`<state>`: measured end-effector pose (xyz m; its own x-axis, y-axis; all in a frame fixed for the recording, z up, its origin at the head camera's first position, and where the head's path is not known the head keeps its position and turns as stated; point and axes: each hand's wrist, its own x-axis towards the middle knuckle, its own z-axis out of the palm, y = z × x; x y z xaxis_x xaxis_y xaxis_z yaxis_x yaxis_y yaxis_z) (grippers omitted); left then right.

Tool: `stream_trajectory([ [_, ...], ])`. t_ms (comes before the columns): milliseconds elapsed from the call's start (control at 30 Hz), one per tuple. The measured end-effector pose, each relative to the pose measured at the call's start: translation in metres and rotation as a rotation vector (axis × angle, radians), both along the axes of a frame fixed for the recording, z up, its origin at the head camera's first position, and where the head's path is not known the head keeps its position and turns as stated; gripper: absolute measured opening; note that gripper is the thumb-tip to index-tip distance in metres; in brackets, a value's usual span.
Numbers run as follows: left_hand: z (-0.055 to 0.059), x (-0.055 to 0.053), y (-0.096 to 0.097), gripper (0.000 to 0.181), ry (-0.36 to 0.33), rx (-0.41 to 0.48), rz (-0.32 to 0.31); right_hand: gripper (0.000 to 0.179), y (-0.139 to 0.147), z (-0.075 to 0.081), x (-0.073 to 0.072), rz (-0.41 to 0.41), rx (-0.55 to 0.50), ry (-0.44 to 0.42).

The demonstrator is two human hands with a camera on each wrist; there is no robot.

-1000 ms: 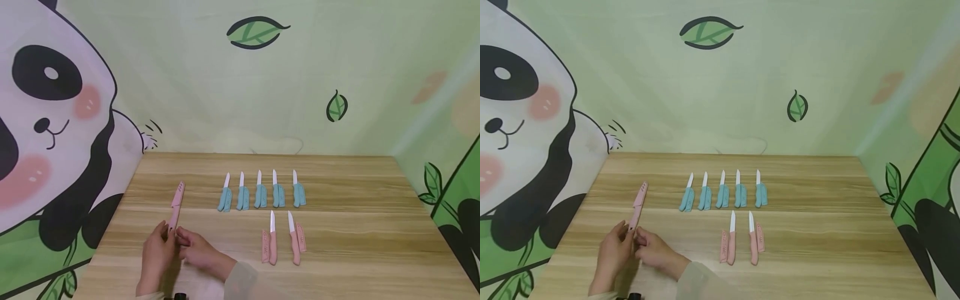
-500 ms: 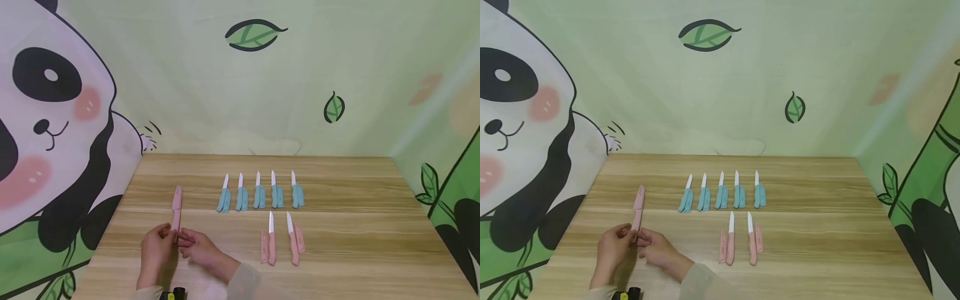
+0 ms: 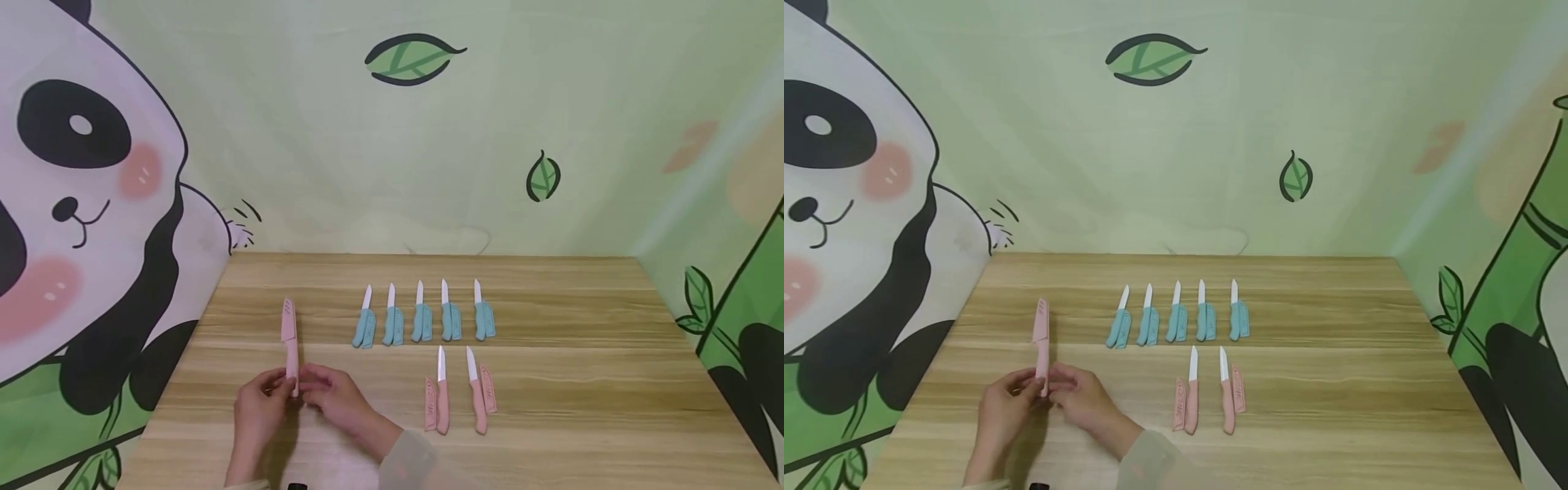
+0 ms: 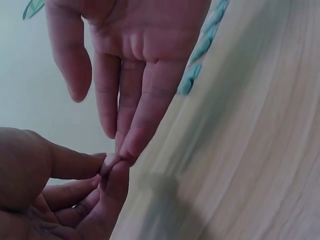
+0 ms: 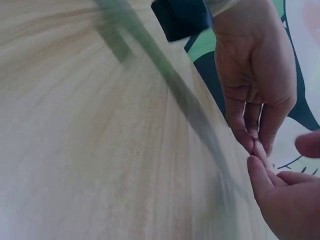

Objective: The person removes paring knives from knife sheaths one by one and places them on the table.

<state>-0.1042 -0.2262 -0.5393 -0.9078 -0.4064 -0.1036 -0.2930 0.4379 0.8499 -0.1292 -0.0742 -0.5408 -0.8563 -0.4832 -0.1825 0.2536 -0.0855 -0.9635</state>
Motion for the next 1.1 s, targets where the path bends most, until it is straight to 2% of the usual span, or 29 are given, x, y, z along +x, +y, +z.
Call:
stream_trajectory([
  [133,0.006,0.004,0.009,0.031,0.029,0.086,-0.038,0.043,0.005,0.001,-0.002,-0.08,0.039,0.052],
  [300,0.009,0.007,0.016,0.032,0.036,0.22,-0.073,0.04,0.013,0.002,-0.005,-0.141,0.092,0.114],
  [433,0.012,0.009,0.023,0.034,0.041,0.343,-0.119,0.035,0.019,0.005,-0.007,-0.197,0.114,0.131],
  [567,0.014,0.01,0.03,0.033,0.032,0.42,-0.157,0.03,0.024,0.004,-0.008,-0.243,0.125,0.119],
  [767,0.016,0.011,0.04,0.03,-0.016,0.446,-0.212,0.028,0.034,0.004,-0.01,-0.295,0.163,0.094],
  [967,0.016,0.013,0.046,0.03,-0.049,0.456,-0.315,0.027,0.048,0.006,-0.007,-0.325,0.148,0.074],
  [1100,0.015,0.012,0.053,0.033,-0.055,0.469,-0.367,0.028,0.059,0.007,-0.003,-0.325,0.174,0.061],
])
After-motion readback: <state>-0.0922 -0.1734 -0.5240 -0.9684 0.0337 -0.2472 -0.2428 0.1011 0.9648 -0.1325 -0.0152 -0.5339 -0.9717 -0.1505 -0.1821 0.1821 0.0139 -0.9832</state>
